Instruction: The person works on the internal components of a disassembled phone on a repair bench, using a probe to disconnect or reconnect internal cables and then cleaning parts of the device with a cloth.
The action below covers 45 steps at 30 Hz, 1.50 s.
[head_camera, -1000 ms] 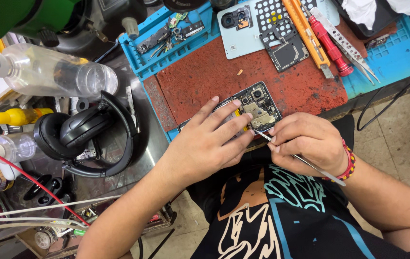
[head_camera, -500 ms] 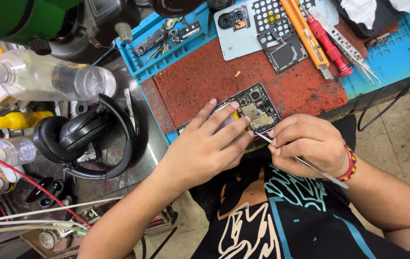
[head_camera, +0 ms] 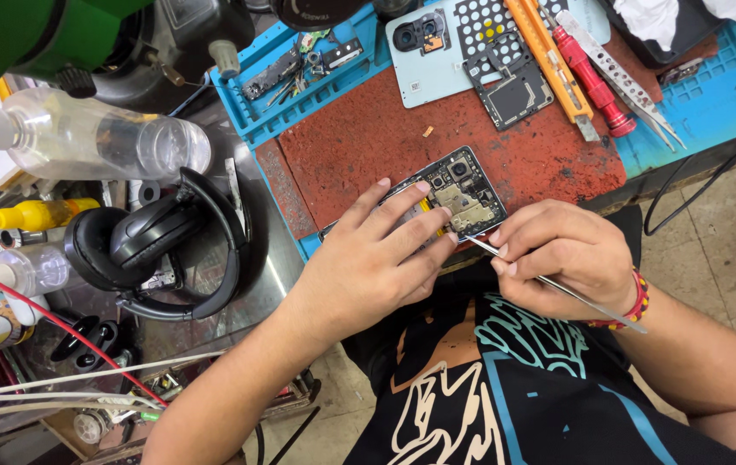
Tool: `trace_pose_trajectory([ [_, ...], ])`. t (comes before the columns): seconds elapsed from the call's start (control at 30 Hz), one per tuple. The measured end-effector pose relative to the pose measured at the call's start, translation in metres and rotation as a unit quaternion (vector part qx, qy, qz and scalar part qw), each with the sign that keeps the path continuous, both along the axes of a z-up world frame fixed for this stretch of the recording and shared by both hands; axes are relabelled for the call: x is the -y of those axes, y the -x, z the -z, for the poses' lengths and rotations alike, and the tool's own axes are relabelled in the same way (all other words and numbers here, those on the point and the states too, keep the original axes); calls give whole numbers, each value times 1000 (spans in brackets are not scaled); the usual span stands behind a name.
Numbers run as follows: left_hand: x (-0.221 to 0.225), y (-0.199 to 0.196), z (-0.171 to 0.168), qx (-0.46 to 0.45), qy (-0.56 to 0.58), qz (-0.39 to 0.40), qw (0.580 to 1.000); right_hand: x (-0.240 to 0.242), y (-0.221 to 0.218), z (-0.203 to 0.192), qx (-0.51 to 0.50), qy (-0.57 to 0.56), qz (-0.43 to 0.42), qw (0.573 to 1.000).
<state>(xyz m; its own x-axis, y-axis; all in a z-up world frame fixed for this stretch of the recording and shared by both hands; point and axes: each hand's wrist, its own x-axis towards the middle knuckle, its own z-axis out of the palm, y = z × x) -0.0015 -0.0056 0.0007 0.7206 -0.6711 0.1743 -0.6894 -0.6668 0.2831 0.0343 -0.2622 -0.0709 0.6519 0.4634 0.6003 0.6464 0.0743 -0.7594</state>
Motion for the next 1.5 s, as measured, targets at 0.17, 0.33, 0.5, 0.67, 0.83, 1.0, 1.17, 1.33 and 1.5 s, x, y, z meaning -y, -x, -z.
trace_pose_trajectory([
  [0.17,1,0,-1,5,-10,-2,1000,1,0,0,-7,-4,-1,1000],
  [0.33,1,0,-1,0,-6,0,1000,1,1,0,-12,-8,3,1000],
  [0.5,1,-1,0,-3,-4,1,1000,2,1,0,-21,-13,2,1000],
  [0.67,1,-1,-1,-6,-6,-4,1000,2,1,1,-23,-13,3,1000],
  [0.83,2,-1,-2,-6,-12,-2,1000,2,0,1,-23,-14,-3,1000],
  [1.0,4,-1,-3,-9,-28,-1,1000,1,1,1,-18,-9,4,1000],
  [1.17,2,-1,2,-4,-14,-1,1000,1,1,2,-19,-12,6,1000],
  [1.33,1,1,6,-1,24,-16,1000,4,1,3,-30,-23,1,999],
  [1.5,0,2,5,0,28,-16,999,7,1,4,-51,-42,-9,998],
])
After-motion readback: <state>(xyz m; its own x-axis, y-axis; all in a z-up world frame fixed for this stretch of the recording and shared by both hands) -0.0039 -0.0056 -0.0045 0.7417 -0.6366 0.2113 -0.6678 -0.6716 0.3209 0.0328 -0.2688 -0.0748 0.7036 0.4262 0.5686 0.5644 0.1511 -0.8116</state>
